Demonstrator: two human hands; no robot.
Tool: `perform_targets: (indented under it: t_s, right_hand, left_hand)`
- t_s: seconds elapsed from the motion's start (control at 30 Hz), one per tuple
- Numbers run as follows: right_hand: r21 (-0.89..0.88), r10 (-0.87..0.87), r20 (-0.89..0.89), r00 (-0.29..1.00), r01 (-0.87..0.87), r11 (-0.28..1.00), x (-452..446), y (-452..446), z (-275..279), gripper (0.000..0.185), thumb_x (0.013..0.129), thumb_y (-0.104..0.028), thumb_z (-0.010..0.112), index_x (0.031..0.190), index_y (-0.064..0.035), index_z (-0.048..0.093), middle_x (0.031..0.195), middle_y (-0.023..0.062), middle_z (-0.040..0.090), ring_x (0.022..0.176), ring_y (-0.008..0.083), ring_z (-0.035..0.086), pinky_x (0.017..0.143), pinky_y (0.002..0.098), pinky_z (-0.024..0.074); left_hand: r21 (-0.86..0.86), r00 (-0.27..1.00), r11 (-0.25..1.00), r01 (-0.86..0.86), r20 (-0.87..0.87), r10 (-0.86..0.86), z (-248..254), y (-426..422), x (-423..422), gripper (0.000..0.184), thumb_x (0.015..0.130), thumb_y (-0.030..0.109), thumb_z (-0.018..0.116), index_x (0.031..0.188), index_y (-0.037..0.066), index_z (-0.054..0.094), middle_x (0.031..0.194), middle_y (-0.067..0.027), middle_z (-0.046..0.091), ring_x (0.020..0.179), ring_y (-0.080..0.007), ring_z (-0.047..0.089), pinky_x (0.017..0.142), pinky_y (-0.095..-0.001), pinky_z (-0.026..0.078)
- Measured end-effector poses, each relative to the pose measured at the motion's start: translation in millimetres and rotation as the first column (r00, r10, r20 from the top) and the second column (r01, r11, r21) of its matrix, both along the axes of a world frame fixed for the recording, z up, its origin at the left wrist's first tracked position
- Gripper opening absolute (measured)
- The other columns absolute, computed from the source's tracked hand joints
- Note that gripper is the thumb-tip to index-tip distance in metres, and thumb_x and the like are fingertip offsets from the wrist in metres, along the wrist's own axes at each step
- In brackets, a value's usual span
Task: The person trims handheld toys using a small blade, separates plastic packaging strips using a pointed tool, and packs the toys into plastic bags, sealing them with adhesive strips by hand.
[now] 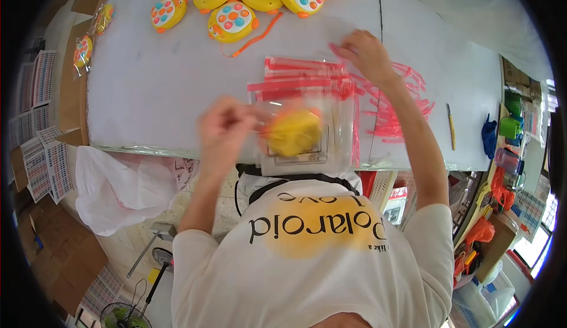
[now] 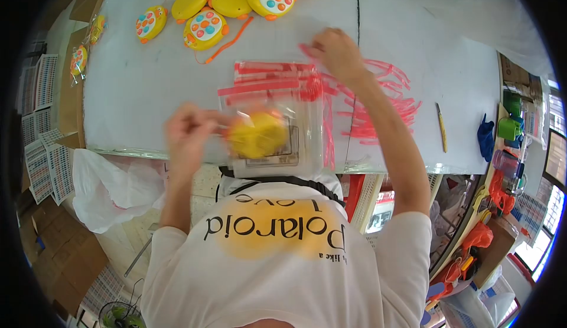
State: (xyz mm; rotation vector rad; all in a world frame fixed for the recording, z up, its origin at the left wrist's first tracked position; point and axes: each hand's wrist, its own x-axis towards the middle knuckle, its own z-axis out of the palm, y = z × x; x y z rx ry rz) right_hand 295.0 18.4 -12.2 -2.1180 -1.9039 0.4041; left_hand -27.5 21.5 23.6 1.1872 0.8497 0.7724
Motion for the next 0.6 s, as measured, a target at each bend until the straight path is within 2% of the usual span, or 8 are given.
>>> perform_targets:
  t_s: [0.07, 0.1, 0.23, 0.33, 0.37, 0.4, 0.5, 0.6]
  right_hand:
    - [-0.068, -0.071, 0.088, 0.994, 0.077, 0.995, 44, -24, 4, 0.021, 0.080, -0.023, 0.070, 0.085, -0.0033, 0.067, 0.094, 0.0121, 0.063, 0.094, 0.0314, 0.056, 0.081, 0.0389, 0.0455]
    - [0.097, -0.096, 0.211, 0.973, 0.077, 0.992, 61, -35, 8, 0.017, 0.079, -0.019, 0.070, 0.084, -0.0024, 0.066, 0.101, 0.0123, 0.063, 0.098, 0.0318, 0.055, 0.083, 0.0394, 0.0456]
    - [0.436, -0.148, 0.395, 0.907, -0.043, 0.899, 65, -26, 52, 0.014, 0.075, -0.007, 0.072, 0.085, -0.0003, 0.066, 0.120, 0.0129, 0.058, 0.113, 0.0325, 0.051, 0.091, 0.0402, 0.0451]
    - [0.507, 0.017, 0.231, 0.973, -0.135, 0.851, 31, 16, 49, 0.021, 0.073, -0.004, 0.071, 0.093, -0.0010, 0.065, 0.123, 0.0133, 0.056, 0.119, 0.0325, 0.047, 0.096, 0.0417, 0.0425]
    - [0.542, 0.121, 0.161, 0.979, -0.191, 0.819, 13, 31, 42, 0.027, 0.073, -0.006, 0.072, 0.099, -0.0019, 0.064, 0.124, 0.0130, 0.056, 0.119, 0.0328, 0.047, 0.098, 0.0421, 0.0413]
    - [0.531, 0.114, 0.199, 0.973, -0.205, 0.822, -10, 46, 38, 0.037, 0.073, -0.006, 0.072, 0.108, -0.0040, 0.060, 0.125, 0.0124, 0.055, 0.117, 0.0328, 0.048, 0.098, 0.0416, 0.0420]
    - [0.491, 0.054, 0.292, 0.955, -0.198, 0.848, -48, 85, 2, 0.055, 0.074, -0.007, 0.070, 0.125, -0.0082, 0.050, 0.127, 0.0128, 0.053, 0.115, 0.0332, 0.051, 0.096, 0.0404, 0.0439]
    - [0.460, 0.073, 0.214, 0.974, -0.166, 0.872, -46, 96, -7, 0.064, 0.075, -0.006, 0.066, 0.134, -0.0101, 0.042, 0.126, 0.0143, 0.053, 0.112, 0.0314, 0.053, 0.094, 0.0380, 0.0453]
  left_hand:
    - [0.171, 0.983, 0.969, -0.180, 0.005, 0.182, 24, 31, -40, 0.011, 0.083, -0.003, 0.056, 0.080, 0.006, 0.050, 0.090, -0.0154, 0.069, 0.073, -0.0150, 0.064, 0.070, -0.0262, 0.050]
    - [0.332, 0.944, 0.898, -0.288, -0.060, 0.325, 33, 53, -66, 0.008, 0.083, 0.000, 0.058, 0.084, 0.005, 0.053, 0.090, -0.0156, 0.068, 0.075, -0.0165, 0.064, 0.074, -0.0293, 0.050]
    - [0.849, 0.544, 0.223, -0.480, 0.088, 0.835, 88, 134, -135, 0.007, 0.083, -0.004, 0.058, 0.089, 0.000, 0.059, 0.104, -0.0175, 0.067, 0.087, -0.0212, 0.066, 0.083, -0.0293, 0.051]
    - [0.911, 0.448, 0.171, -0.376, 0.017, 0.894, 121, 104, -78, 0.019, 0.083, -0.004, 0.058, 0.101, -0.002, 0.060, 0.113, -0.0149, 0.065, 0.098, -0.0201, 0.063, 0.088, -0.0301, 0.050]
    - [0.771, 0.726, 0.403, -0.493, 0.109, 0.679, 91, 99, -77, 0.031, 0.081, -0.004, 0.060, 0.112, -0.001, 0.059, 0.118, -0.0102, 0.062, 0.109, -0.0179, 0.057, 0.091, -0.0315, 0.048]
    - [0.761, 0.793, 0.629, -0.159, -0.281, 0.541, 86, 69, -41, 0.031, 0.079, -0.003, 0.063, 0.110, 0.000, 0.060, 0.119, -0.0085, 0.059, 0.111, -0.0183, 0.054, 0.093, -0.0350, 0.046]
    - [0.781, 0.882, 0.490, 0.387, -0.469, 0.050, -8, 15, 23, 0.034, 0.070, 0.003, 0.069, 0.102, 0.000, 0.058, 0.105, -0.0143, 0.058, 0.101, -0.0338, 0.054, 0.093, -0.0412, 0.044]
    - [0.758, 0.853, 0.459, 0.464, -0.522, 0.001, -51, -18, 56, 0.039, 0.069, 0.006, 0.066, 0.104, -0.004, 0.053, 0.101, -0.0147, 0.055, 0.099, -0.0326, 0.051, 0.088, -0.0418, 0.042]
